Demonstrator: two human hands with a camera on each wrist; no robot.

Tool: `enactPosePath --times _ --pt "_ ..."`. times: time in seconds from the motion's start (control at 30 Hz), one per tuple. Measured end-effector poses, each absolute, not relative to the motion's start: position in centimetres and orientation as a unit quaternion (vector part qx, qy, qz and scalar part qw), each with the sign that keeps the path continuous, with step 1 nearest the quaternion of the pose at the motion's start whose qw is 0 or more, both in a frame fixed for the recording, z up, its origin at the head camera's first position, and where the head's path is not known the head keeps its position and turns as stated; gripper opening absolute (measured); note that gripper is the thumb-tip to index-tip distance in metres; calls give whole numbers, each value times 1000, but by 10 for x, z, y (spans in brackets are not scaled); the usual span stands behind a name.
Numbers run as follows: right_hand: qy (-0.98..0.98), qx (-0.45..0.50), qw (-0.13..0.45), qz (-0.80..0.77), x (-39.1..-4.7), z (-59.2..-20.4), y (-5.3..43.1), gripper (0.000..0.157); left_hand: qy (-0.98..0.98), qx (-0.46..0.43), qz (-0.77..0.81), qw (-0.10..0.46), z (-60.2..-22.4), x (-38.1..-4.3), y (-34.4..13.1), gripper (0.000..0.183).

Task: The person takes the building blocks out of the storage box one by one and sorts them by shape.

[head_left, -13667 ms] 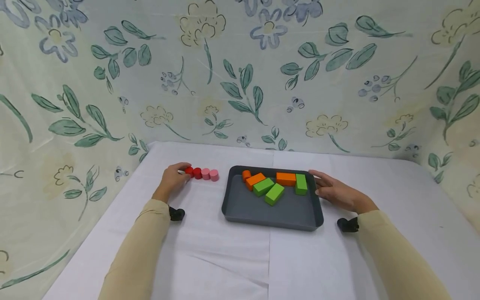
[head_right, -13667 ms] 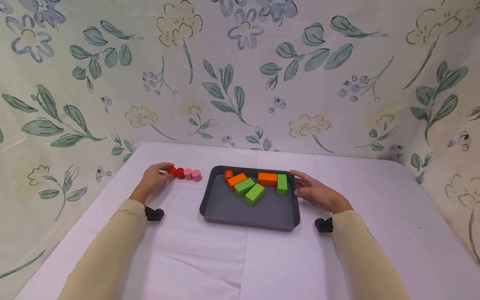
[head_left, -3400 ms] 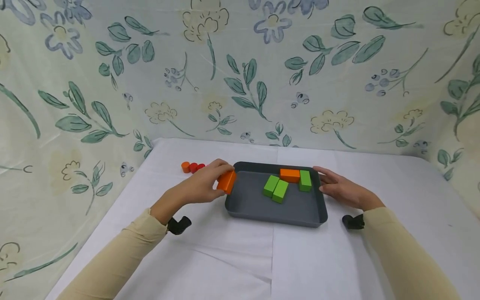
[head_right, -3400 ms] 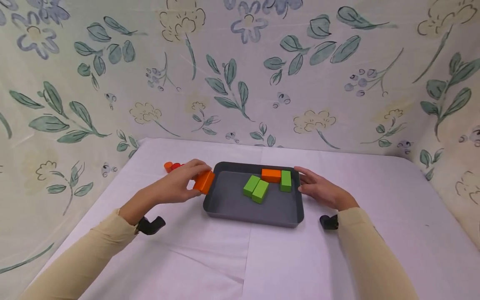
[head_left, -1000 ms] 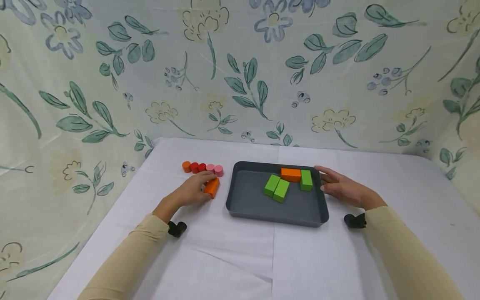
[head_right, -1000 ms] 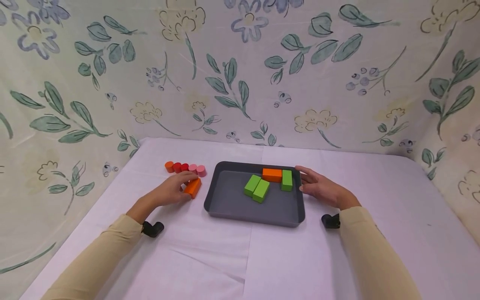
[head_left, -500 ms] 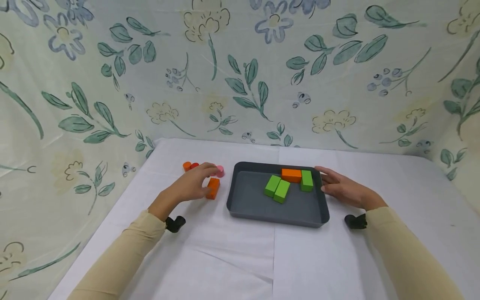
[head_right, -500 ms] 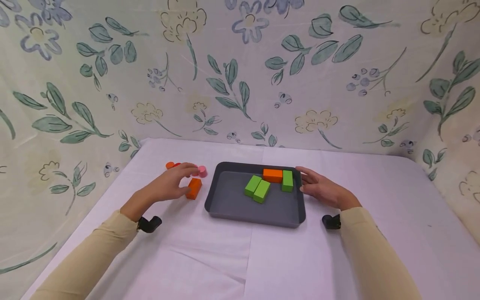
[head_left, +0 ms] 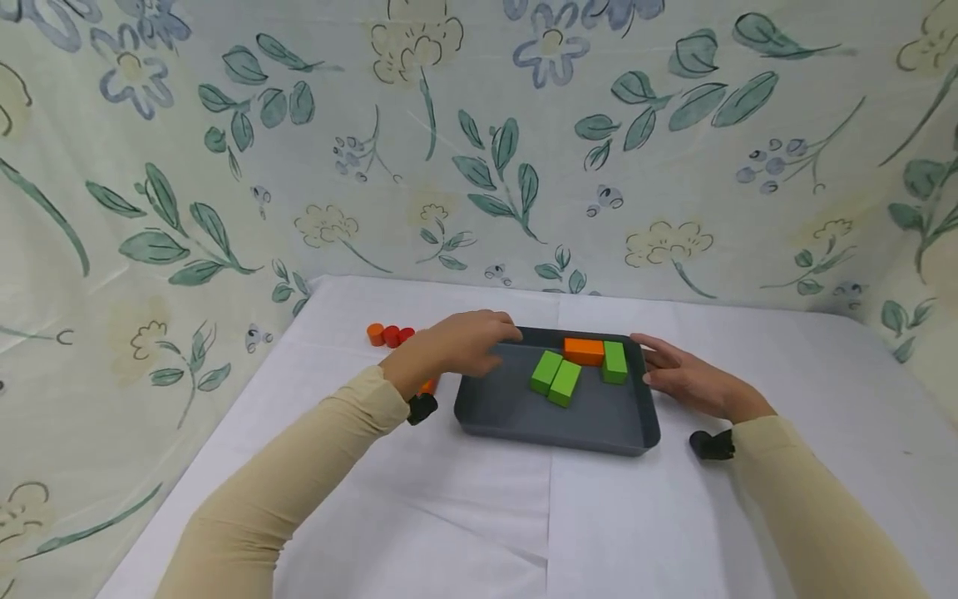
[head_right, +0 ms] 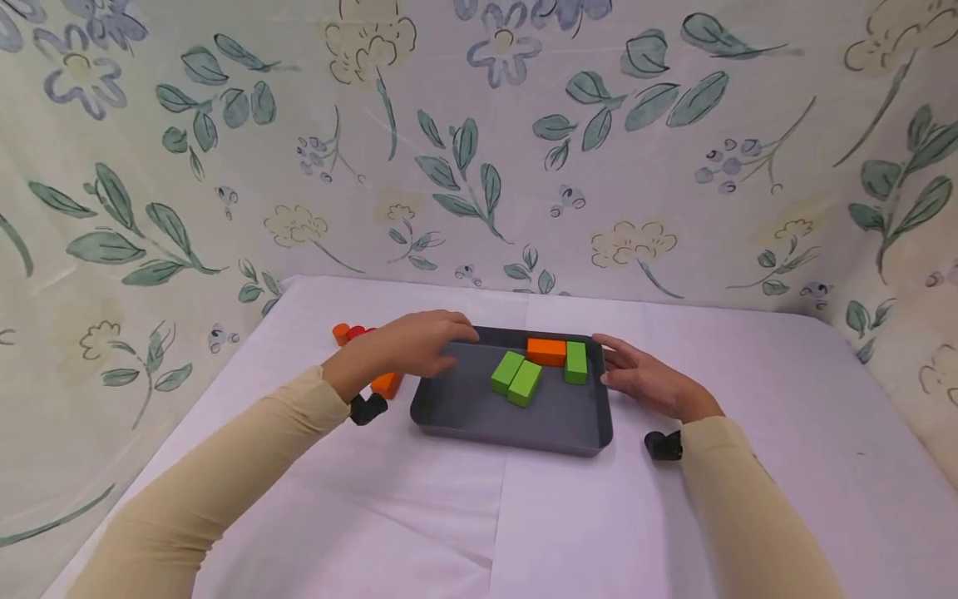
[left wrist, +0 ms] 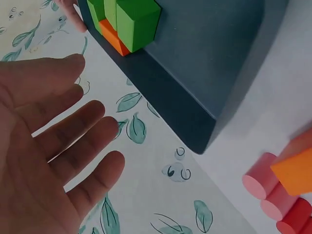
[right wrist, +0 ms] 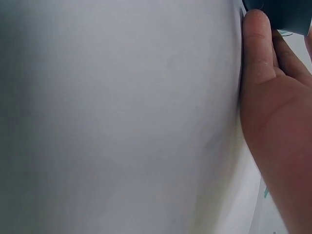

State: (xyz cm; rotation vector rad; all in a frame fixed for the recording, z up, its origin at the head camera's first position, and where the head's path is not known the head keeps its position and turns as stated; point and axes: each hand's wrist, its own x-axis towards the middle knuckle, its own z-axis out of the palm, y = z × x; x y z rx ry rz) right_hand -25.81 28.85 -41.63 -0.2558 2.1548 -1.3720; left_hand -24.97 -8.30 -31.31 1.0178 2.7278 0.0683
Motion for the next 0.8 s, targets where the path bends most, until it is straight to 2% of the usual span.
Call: enactPosePath --times 0.2,0.5,0.67,0.8 --pt "796 -96 288 -524 -258 -417 291 85 929 328 4 171 -326 -263 -51 55" --pt "794 -96 292 -525 -257 -418 291 85 931 302 13 204 -355 -275 -20 79" --pt "794 -86 294 -525 -259 -419 291 87 930 303 29 207 -362 -277 -14 80" --pt "796 -85 292 -523 -261 -417 290 87 932 289 44 213 -363 -278 -12 73"
